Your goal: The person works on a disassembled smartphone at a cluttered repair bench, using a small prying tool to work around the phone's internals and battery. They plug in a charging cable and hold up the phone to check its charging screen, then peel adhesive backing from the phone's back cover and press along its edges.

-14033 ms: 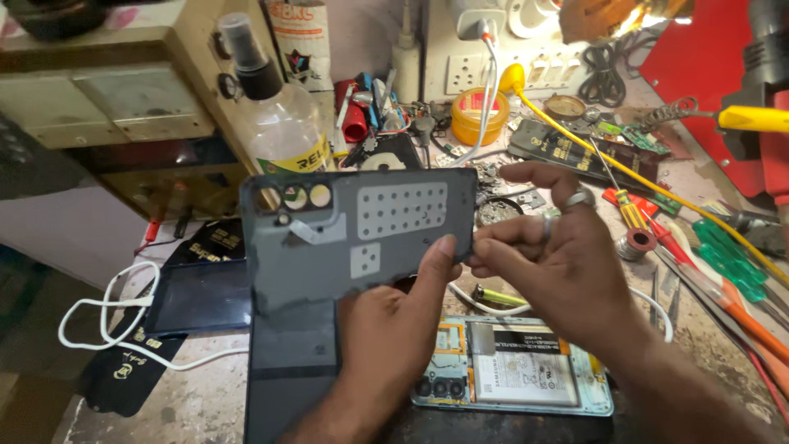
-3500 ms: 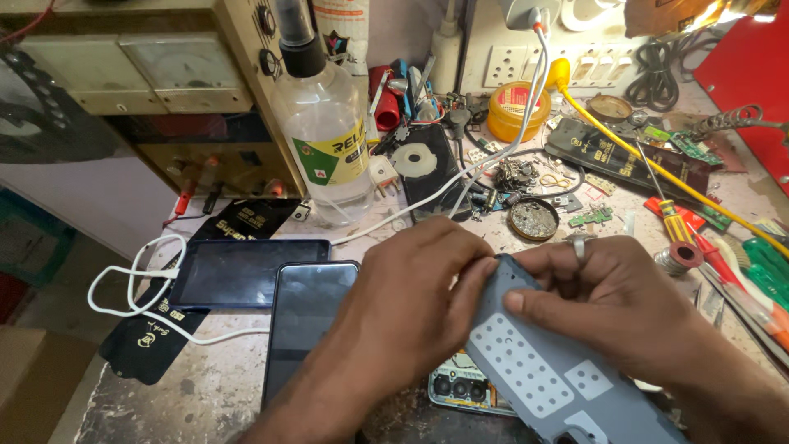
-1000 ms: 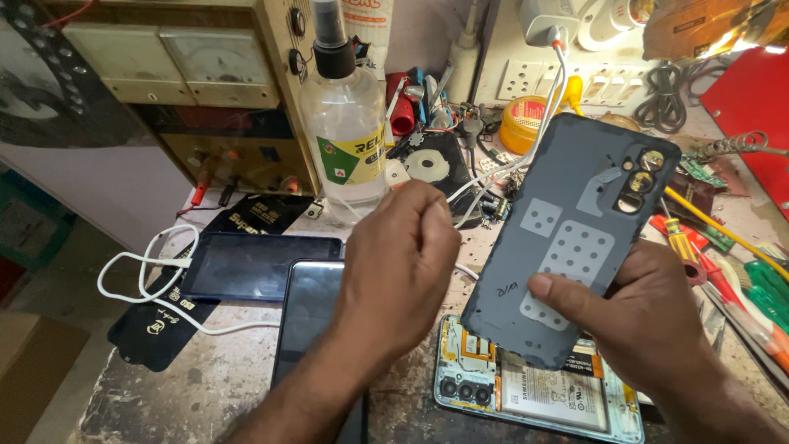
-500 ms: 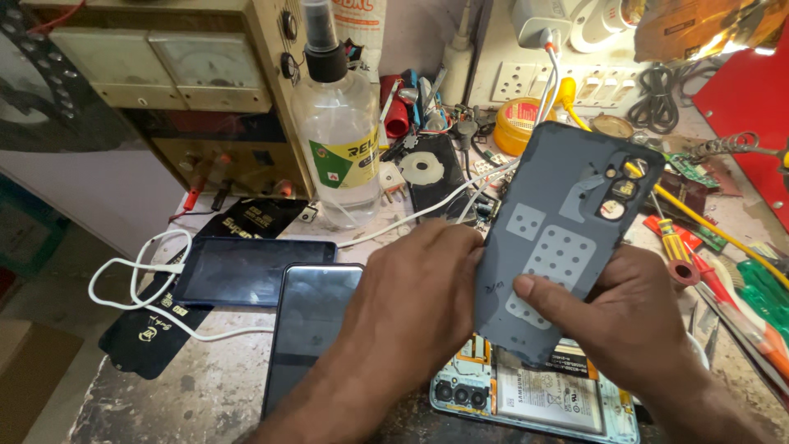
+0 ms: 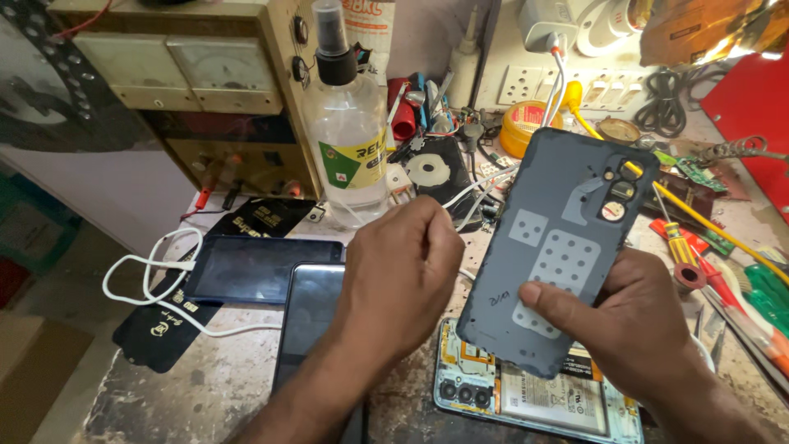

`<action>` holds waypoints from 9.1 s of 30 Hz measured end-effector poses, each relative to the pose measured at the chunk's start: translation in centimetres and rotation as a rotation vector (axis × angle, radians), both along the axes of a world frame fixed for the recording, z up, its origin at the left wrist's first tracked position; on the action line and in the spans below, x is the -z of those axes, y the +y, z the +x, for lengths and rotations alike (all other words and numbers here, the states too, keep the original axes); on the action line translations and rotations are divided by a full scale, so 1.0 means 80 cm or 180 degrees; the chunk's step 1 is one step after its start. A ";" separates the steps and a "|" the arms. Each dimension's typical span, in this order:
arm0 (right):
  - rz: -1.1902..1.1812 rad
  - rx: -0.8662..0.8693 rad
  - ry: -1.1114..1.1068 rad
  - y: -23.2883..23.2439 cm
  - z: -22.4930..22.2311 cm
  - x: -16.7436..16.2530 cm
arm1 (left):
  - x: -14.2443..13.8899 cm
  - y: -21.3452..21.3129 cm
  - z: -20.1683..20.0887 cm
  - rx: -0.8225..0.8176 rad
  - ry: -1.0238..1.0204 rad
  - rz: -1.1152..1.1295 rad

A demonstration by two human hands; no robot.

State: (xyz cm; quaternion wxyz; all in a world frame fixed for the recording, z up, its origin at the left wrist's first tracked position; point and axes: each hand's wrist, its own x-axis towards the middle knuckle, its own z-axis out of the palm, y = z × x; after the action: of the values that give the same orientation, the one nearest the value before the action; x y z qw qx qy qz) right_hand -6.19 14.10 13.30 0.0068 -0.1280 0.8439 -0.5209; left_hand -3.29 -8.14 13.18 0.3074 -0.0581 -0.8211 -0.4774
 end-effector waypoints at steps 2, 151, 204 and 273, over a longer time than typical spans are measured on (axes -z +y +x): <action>0.0005 -0.0017 0.0030 0.000 -0.001 -0.001 | -0.001 0.000 -0.001 0.0354 -0.0557 0.0641; -0.0459 0.0105 0.0818 0.010 0.001 -0.013 | -0.004 0.043 0.040 0.0777 0.0493 0.0408; 0.1257 0.0837 0.2685 -0.001 0.013 -0.046 | 0.001 0.060 0.042 0.0890 -0.0231 0.0986; -0.0696 -0.1242 -0.0309 0.028 0.002 -0.012 | 0.005 0.026 0.014 -0.0205 0.0383 -0.0602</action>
State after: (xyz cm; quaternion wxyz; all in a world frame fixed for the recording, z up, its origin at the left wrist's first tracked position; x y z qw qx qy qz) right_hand -6.07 16.36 14.25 0.1340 -0.2635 0.7405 -0.6036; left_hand -2.20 -6.05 12.77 0.3645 -0.0890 -0.8439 -0.3834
